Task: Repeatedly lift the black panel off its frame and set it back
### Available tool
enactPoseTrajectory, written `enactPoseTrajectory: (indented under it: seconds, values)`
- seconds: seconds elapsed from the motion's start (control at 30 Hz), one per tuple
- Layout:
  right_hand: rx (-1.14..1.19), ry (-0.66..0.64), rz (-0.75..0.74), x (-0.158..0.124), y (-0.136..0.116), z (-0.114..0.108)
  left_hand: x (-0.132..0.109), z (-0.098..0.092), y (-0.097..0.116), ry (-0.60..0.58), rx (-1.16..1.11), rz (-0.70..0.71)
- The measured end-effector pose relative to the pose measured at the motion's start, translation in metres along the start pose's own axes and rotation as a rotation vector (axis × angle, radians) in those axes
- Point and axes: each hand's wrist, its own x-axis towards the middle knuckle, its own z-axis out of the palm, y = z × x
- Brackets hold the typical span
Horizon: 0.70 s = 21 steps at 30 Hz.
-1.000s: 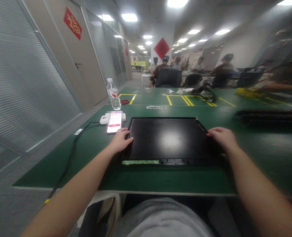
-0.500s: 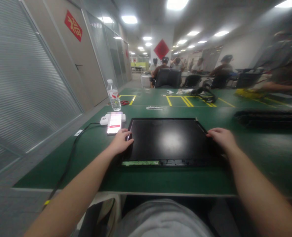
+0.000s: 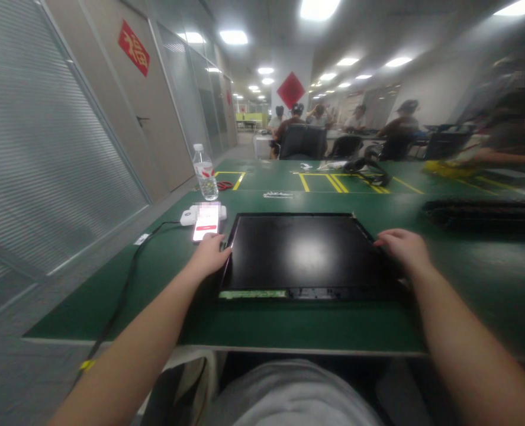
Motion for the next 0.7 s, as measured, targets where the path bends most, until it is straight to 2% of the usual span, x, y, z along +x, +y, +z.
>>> enactPoseTrajectory:
  seconds: [0.13,0.3,0.47,0.6,0.7]
  values:
    - [-0.079,0.055,0.005,0.006,0.005,-0.001,0.000,-0.003,0.002,-0.026,0.057,0.031]
    - [-0.200,-0.097,0.006,0.012,0.011,0.006,0.002,-0.002,0.000,-0.029,0.045,0.060]
    - [-0.264,-0.123,-0.034,0.010,0.011,0.011,0.003,-0.001,0.000,-0.061,0.007,0.107]
    - [-0.278,-0.119,-0.049,0.010,0.012,0.012,0.003,-0.001,0.002,-0.023,-0.085,0.146]
    - [-0.296,-0.106,-0.061,0.011,0.013,0.013,0.002,-0.002,0.004,0.023,-0.262,0.071]
